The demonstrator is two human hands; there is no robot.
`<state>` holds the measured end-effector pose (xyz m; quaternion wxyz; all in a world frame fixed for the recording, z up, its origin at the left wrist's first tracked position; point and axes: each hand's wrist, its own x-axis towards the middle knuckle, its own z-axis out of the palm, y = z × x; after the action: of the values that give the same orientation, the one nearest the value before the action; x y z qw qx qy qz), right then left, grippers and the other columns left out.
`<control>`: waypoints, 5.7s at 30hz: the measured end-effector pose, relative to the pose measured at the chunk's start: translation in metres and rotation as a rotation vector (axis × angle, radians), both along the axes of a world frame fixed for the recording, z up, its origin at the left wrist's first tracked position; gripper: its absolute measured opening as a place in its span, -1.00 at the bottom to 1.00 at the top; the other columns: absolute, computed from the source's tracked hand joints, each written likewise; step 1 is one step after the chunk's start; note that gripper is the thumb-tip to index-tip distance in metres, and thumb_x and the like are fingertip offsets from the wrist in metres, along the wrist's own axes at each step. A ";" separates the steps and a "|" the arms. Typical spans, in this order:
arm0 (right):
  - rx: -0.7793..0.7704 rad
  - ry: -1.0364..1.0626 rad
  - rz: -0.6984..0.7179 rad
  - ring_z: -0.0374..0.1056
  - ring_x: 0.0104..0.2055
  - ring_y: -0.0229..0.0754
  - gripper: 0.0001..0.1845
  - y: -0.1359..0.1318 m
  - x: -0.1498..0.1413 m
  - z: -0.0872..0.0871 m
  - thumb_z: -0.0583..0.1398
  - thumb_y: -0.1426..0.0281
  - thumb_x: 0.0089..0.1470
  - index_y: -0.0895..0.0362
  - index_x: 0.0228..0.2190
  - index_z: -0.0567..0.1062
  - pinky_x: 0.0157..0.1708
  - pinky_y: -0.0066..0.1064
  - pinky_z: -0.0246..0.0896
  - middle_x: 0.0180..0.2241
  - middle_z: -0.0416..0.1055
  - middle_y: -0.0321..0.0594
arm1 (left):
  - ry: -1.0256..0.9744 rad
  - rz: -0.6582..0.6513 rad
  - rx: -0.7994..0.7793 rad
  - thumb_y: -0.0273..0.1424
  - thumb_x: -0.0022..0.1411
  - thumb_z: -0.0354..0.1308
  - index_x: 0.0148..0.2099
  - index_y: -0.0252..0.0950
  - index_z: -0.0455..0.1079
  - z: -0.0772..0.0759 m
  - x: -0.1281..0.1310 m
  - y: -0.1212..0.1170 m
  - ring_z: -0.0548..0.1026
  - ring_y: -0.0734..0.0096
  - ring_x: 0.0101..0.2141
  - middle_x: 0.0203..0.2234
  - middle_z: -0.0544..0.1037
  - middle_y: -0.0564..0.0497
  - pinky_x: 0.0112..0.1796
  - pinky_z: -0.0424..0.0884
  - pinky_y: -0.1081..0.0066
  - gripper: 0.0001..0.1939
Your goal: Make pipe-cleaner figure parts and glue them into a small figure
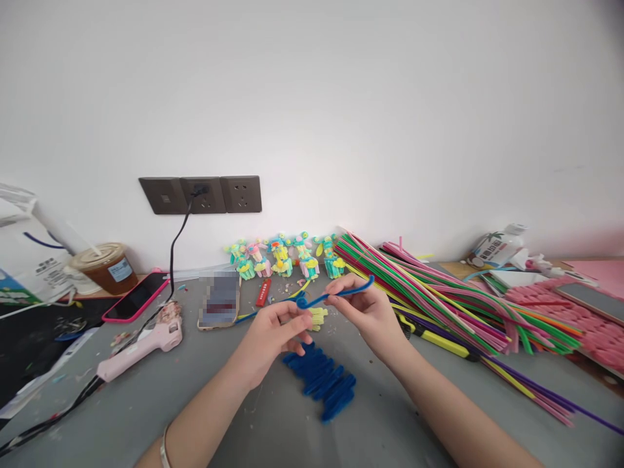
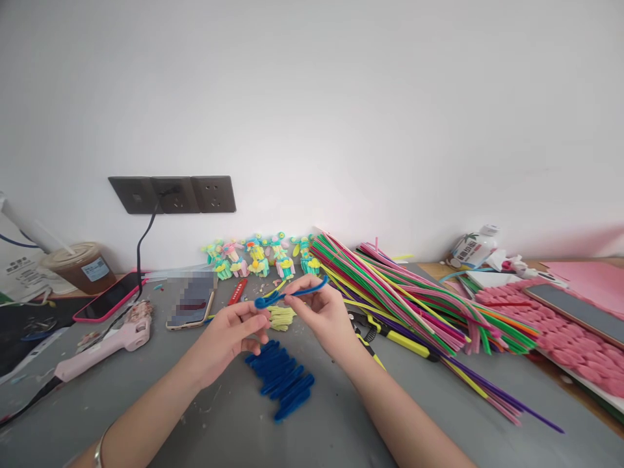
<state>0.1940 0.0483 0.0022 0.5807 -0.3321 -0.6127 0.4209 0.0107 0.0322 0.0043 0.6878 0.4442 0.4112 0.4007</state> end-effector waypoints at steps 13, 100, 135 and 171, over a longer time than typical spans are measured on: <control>0.136 -0.142 0.119 0.36 -0.29 -0.20 -0.96 -0.004 -0.001 0.001 0.25 0.42 0.11 0.10 -0.39 0.50 -0.29 -0.38 0.26 -0.38 0.43 -0.22 | -0.138 0.133 0.003 -0.26 0.00 0.39 -0.42 -0.33 0.45 -0.001 -0.007 0.006 0.42 0.59 -0.53 -0.54 0.47 0.08 -0.56 0.34 0.61 -0.75; -0.288 -0.446 0.656 0.34 -0.40 -0.27 -0.80 -0.002 0.018 0.004 0.27 0.25 0.07 0.15 -0.37 0.50 -0.35 -0.43 0.27 -0.43 0.46 -0.28 | 0.360 -0.514 0.059 -0.18 -0.02 0.33 -0.49 -0.37 0.50 -0.007 -0.008 -0.004 0.45 0.47 -0.55 -0.59 0.54 -0.01 -0.46 0.36 0.47 -0.69; -0.269 -0.119 0.402 0.37 -0.41 -0.29 -0.79 -0.001 0.005 0.002 0.32 0.28 0.02 0.17 -0.43 0.49 -0.35 -0.45 0.30 -0.48 0.44 -0.30 | 0.093 -0.071 0.043 -0.21 0.01 0.37 -0.37 -0.39 0.51 -0.002 -0.005 0.004 0.46 0.57 -0.57 -0.57 0.53 0.02 -0.52 0.37 0.58 -0.70; -0.215 -0.025 0.230 0.43 -0.33 -0.23 -0.76 0.004 0.006 0.002 0.35 0.27 -0.03 0.12 -0.46 0.42 -0.29 -0.37 0.38 -0.34 0.50 -0.20 | 0.091 0.005 0.130 -0.23 0.01 0.36 -0.18 -0.36 0.46 -0.003 -0.005 0.006 0.48 0.48 -0.46 -0.43 0.54 -0.01 -0.45 0.43 0.50 -0.62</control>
<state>0.1995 0.0520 0.0040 0.4821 -0.3251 -0.6053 0.5436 0.0056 0.0378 0.0009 0.6370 0.5046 0.4161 0.4080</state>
